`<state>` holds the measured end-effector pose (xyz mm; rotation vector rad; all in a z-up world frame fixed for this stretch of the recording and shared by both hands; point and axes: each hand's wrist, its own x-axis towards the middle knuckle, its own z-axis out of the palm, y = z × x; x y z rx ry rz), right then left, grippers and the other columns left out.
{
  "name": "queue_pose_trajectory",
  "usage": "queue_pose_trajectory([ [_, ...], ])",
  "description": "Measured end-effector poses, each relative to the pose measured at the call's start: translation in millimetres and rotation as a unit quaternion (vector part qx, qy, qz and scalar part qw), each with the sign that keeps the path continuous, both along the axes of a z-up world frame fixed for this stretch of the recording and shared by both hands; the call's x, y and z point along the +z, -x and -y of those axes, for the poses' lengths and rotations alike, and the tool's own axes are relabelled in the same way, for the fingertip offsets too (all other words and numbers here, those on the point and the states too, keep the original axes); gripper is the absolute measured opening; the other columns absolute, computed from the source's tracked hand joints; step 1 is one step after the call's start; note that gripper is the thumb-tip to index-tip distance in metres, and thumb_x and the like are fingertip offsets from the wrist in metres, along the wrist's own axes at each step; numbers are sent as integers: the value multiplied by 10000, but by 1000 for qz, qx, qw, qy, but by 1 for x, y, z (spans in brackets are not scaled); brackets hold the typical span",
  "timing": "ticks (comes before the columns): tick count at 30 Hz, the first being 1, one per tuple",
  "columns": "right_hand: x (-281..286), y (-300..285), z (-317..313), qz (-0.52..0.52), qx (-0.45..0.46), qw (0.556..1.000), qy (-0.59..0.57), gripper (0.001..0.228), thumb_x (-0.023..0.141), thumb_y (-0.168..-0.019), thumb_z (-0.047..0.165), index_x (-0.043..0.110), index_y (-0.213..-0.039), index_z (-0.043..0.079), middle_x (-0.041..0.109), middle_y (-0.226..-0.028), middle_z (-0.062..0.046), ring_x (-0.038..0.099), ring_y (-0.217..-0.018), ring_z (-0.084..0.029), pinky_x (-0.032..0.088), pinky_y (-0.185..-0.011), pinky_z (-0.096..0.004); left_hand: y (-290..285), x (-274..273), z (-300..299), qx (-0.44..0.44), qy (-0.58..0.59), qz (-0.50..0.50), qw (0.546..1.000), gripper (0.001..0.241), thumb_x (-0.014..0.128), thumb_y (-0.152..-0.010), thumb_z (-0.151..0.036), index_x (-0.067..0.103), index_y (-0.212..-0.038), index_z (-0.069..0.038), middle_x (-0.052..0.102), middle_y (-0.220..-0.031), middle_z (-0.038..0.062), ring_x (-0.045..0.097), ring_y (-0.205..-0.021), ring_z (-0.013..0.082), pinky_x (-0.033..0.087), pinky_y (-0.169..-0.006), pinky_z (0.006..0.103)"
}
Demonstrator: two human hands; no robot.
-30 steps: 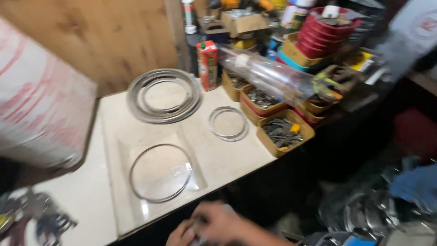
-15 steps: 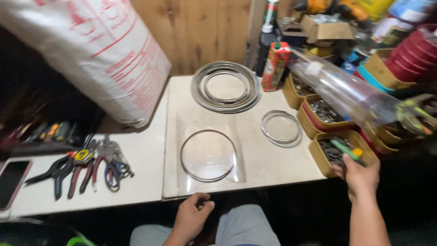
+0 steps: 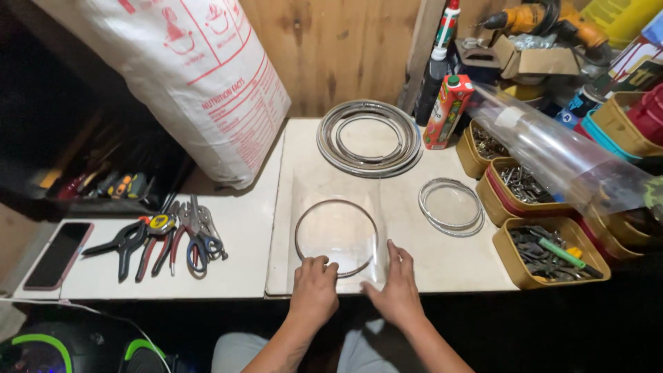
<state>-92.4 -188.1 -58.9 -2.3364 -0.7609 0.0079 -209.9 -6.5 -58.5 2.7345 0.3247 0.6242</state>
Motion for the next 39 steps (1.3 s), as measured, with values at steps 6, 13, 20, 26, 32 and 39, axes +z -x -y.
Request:
queue_pose_trajectory([
  [6, 9, -30, -2, -248, -171, 950, -85, 565, 583, -900, 314, 554, -1456, 218, 775, -1111, -31, 748, -971, -203, 515, -996, -321, -2, -10, -19, -25, -83, -81, 993, 126, 545, -809, -94, 659, -861, -99, 571, -891, 123, 522, -868, 395, 454, -695, 535],
  [13, -32, -7, 21, -399, -136, 872, -248, 203, 568, -931, 66, 681, -1074, -23, 697, -646, -161, 634, -465, -225, 501, -419, -316, -37, 33, -16, -12, 4, 89, 996, 116, 660, -856, -150, 680, -968, -128, 620, -952, 104, 544, -842, 368, 487, -782, 486],
  [20, -32, 48, 37, -466, -110, 851, -215, 239, 618, -960, 106, 715, -1147, -6, 677, -649, -132, 621, -424, -189, 520, -415, -313, -101, 69, -12, 22, 75, 223, 972, 125, 652, -914, -113, 733, -1007, -94, 673, -945, 86, 634, -841, 312, 508, -807, 427],
  [26, -63, 13, 119, -382, -189, 887, -176, 343, 589, -852, 43, 846, -1078, 23, 672, -593, -145, 595, -436, -213, 510, -430, -319, -132, 70, -62, 154, 312, 138, 927, 271, 616, -924, -259, 776, -1109, -141, 774, -1091, 70, 715, -1043, 255, 520, -962, 378],
  [32, -50, -23, 187, -330, -269, 888, -174, 278, 711, -849, 165, 889, -994, 7, 750, -716, -128, 562, -501, -214, 478, -456, -356, -169, 2, -117, 199, 637, 233, 708, 181, 590, -996, -74, 706, -1125, -22, 643, -788, 122, 624, -604, 169, 610, -518, 293],
  [39, -59, -28, 211, -235, -229, 926, -188, 254, 695, -893, 177, 862, -1013, 28, 849, -994, -68, 735, -992, -161, 503, -946, -283, -167, 16, -113, 264, 689, 151, 658, 155, 536, -1032, -129, 681, -1084, -152, 624, -795, 11, 600, -527, 132, 428, -366, 342],
])
